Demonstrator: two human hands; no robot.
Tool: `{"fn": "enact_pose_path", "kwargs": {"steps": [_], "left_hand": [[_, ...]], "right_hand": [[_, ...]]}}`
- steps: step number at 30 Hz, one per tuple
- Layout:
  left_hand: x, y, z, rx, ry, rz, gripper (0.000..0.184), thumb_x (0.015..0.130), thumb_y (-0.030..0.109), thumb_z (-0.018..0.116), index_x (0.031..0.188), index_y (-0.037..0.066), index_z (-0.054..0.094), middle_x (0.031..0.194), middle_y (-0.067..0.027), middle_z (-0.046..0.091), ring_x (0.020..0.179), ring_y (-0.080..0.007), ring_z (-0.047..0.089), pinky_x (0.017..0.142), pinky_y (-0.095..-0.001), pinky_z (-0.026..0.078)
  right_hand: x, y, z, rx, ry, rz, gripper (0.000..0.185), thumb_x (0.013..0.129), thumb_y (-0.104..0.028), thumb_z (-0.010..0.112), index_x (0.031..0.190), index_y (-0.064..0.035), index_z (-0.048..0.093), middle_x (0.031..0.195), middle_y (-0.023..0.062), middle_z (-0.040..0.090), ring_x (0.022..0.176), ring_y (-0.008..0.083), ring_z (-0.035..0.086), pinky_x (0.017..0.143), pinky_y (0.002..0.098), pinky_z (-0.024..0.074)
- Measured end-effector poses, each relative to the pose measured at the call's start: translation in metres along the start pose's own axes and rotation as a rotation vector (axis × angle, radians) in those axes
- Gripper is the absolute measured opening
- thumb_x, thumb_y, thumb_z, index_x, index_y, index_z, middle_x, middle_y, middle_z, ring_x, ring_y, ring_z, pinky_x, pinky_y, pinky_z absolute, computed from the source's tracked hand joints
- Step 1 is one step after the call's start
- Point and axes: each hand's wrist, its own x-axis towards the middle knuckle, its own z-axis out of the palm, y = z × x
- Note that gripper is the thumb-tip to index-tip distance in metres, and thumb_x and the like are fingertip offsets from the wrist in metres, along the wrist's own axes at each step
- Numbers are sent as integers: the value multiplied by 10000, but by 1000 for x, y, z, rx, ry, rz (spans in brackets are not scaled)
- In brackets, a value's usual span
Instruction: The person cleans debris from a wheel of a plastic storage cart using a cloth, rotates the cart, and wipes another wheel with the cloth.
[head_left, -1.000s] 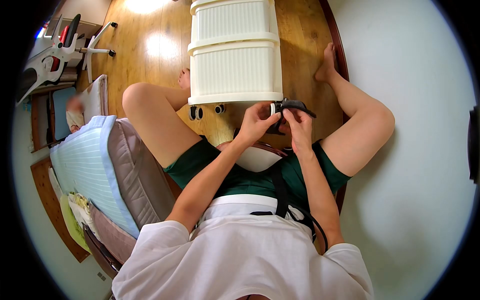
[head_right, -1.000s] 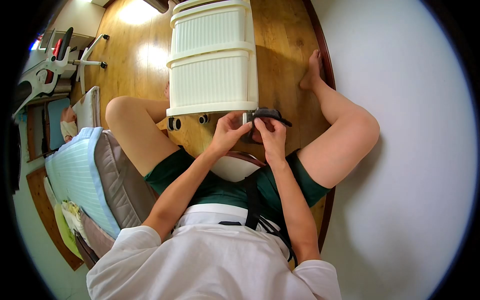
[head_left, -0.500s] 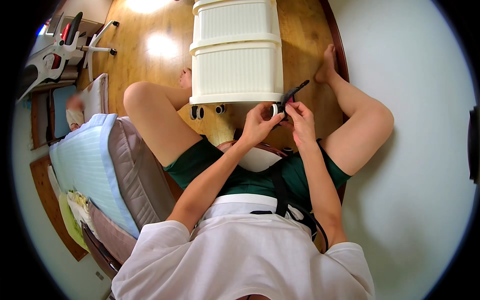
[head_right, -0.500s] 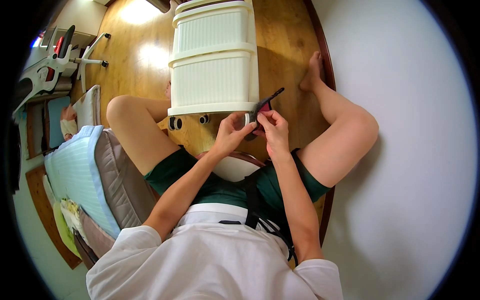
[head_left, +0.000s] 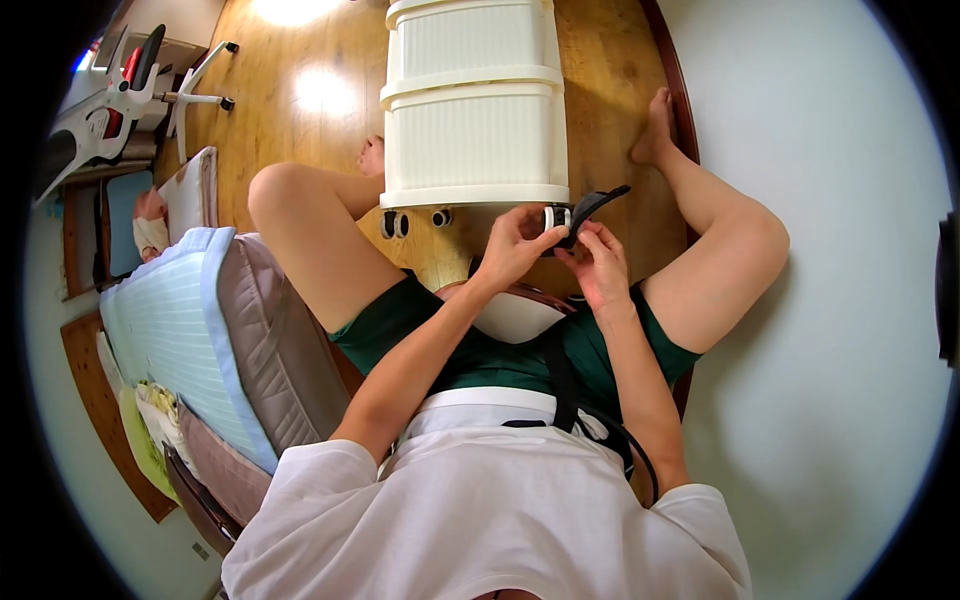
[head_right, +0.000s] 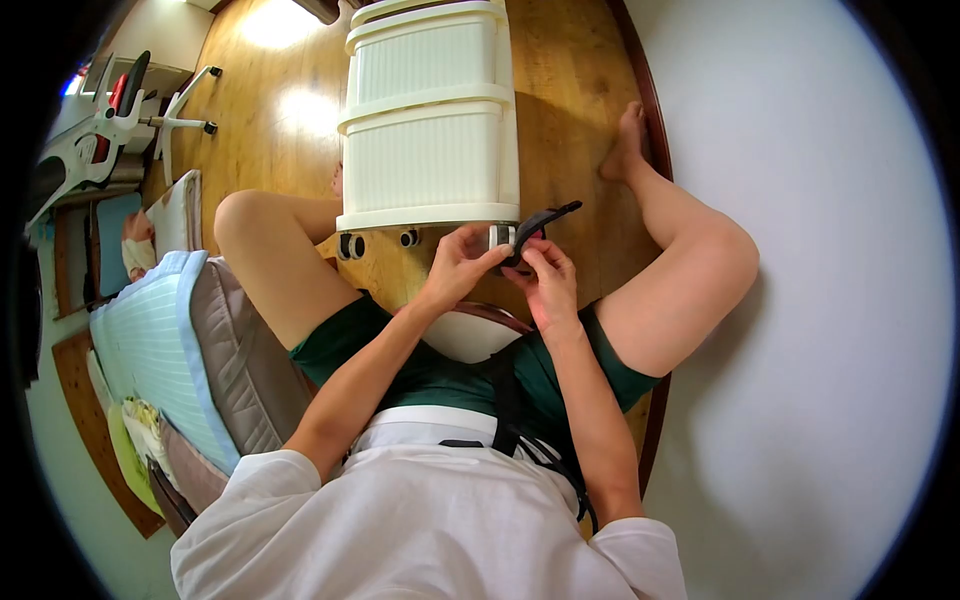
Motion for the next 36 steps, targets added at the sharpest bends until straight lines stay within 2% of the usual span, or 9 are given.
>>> {"fn": "enact_pose_path", "kwargs": {"steps": [3, 5, 10, 16, 22, 25, 28, 31, 36], "left_hand": [[1, -2, 0, 2, -6, 6, 394, 811, 144, 710, 1114, -68, 574, 936, -75, 654, 828, -106, 600, 744, -252, 500], [1, -4, 0, -48, -16, 25, 380, 813, 139, 707, 1106, -65, 579, 946, -80, 655, 833, -108, 600, 746, -254, 498], [-3, 5, 0, -41, -16, 16, 376, 836, 155, 681, 1128, -55, 574, 961, -81, 655, 847, -105, 597, 751, -255, 493], [-1, 6, -4, -141, -57, -74, 354, 879, 181, 625, 1141, -51, 571, 977, -76, 643, 883, -117, 590, 795, -260, 478], [3, 10, -1, -123, -75, -117, 341, 912, 193, 577, 1152, -49, 561, 971, -73, 634, 885, -121, 583, 807, -268, 474], [5, 2, -2, -155, -77, -114, 329, 921, 188, 564, 1152, -46, 561, 972, -74, 633, 883, -121, 583, 809, -268, 472], [5, -2, -2, -189, -81, -107, 318, 928, 182, 554, 1151, -45, 560, 985, -69, 628, 888, -118, 580, 804, -267, 469], [7, -8, -4, -225, -84, -104, 313, 932, 178, 550, 1151, -44, 558, 1003, -61, 623, 902, -115, 577, 806, -266, 468], [7, -6, -5, -284, -95, -150, 302, 937, 168, 539, 1151, -44, 554, 1046, -56, 609, 935, -117, 571, 824, -268, 465]], "right_hand": [[-1, -3, 10, -50, 67, -8, 18, 859, -62, 603, 859, -64, 620, 855, 30, 620, 754, 109, 587, 679, 291, 554], [2, -8, 15, -227, 75, -42, 17, 852, -75, 613, 836, -71, 611, 820, 12, 610, 723, 90, 576, 626, 262, 537], [20, -19, 25, -485, 107, -16, 112, 842, -164, 632, 779, -86, 581, 722, -26, 563, 642, 55, 525, 513, 221, 475], [28, -20, 22, -507, 94, 44, 138, 844, -195, 644, 763, -108, 574, 715, -37, 554, 648, 52, 522, 503, 223, 468], [22, -19, 16, -401, 15, 14, 105, 854, -169, 658, 808, -100, 593, 784, -27, 595, 696, 50, 546, 565, 221, 478], [12, -17, 11, -322, -55, -13, 85, 832, -102, 677, 865, -76, 604, 838, -16, 618, 726, 58, 561, 614, 206, 476], [8, -13, 8, -308, -113, -110, 148, 792, -18, 699, 900, -49, 603, 858, -8, 624, 746, 68, 570, 656, 197, 472], [5, -9, 10, -380, -143, -248, 195, 752, 44, 711, 892, -30, 598, 865, 2, 627, 766, 75, 575, 692, 204, 474], [8, -5, 0, -510, -169, -275, 216, 733, 75, 699, 901, -15, 596, 858, 10, 620, 780, 78, 576, 712, 216, 480]]}}
